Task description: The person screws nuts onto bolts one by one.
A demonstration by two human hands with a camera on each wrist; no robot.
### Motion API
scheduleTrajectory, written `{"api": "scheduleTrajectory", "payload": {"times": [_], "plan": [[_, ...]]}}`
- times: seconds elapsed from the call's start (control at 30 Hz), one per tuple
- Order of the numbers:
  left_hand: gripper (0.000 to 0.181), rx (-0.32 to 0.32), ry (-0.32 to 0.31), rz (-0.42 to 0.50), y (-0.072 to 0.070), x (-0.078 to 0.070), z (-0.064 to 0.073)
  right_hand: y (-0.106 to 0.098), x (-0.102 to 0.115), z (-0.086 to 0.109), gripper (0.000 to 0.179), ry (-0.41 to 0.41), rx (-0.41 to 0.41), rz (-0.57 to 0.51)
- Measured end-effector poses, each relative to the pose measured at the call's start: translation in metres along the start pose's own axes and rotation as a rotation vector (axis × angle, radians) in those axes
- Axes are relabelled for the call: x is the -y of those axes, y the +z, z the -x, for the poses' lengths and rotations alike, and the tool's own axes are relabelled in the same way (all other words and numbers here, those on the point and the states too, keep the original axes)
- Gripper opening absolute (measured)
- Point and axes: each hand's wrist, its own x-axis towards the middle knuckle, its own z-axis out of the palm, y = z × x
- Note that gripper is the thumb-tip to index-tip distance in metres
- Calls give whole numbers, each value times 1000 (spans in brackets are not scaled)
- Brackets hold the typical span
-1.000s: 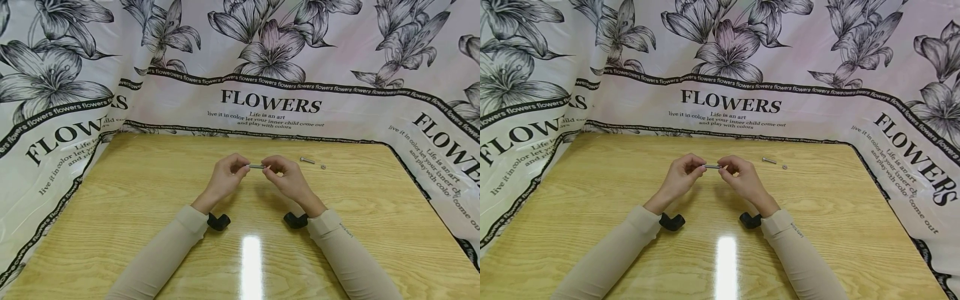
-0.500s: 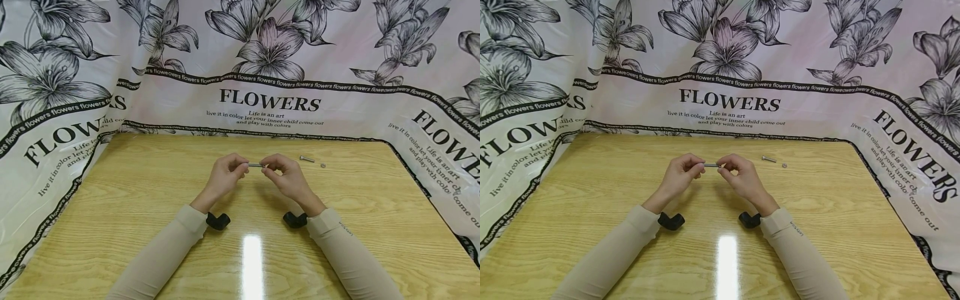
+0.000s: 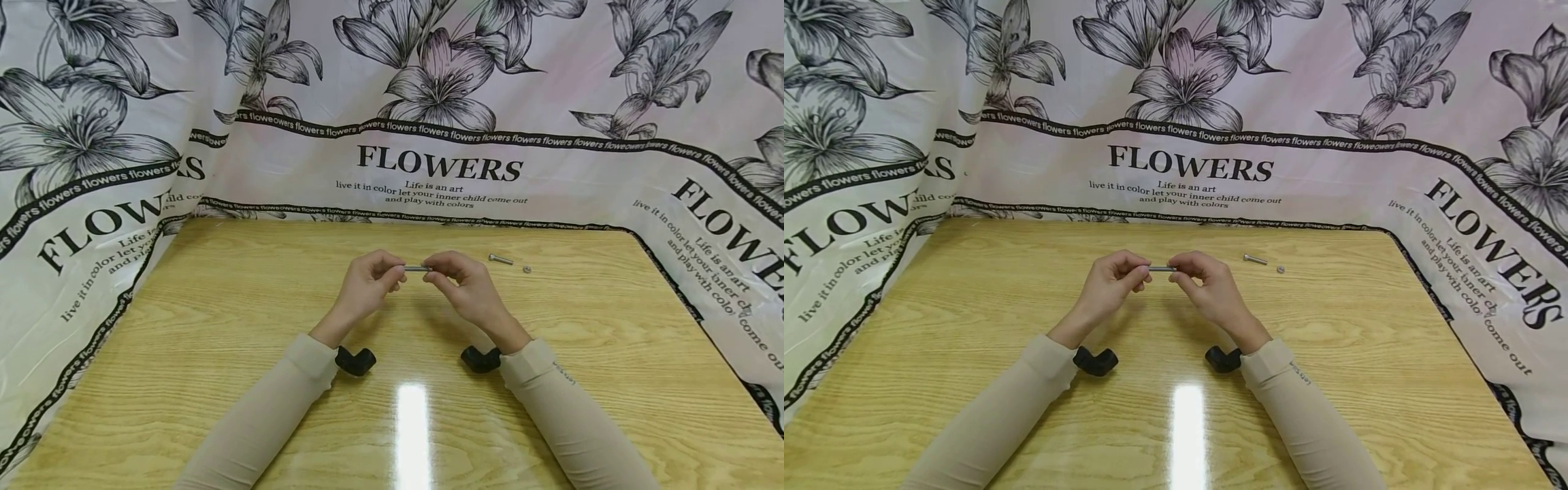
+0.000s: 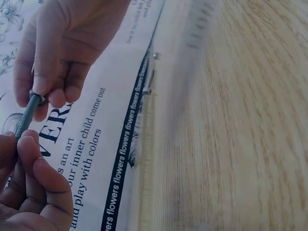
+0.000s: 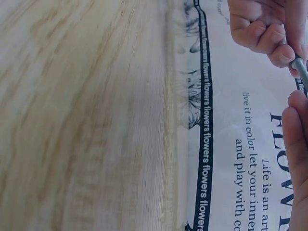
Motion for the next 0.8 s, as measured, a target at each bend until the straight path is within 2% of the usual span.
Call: {"api": "scheduleTrajectory", "payload": {"times": [0.17,0.33,0.5,0.8], "plan": [[17,14,4,9,-2,-18,7,1,-4,0,21,-12,-10,-68],[18,19,-2,41,-4,-20,7,1,-5,0,20,-7,-22,-97],[18,15,-5,52,-3,-20,7,1,-4,1,18,40,-24,-119],[18,12,28,70,0,-21,7,0,-2,0,16,120,-23,-74]]}}
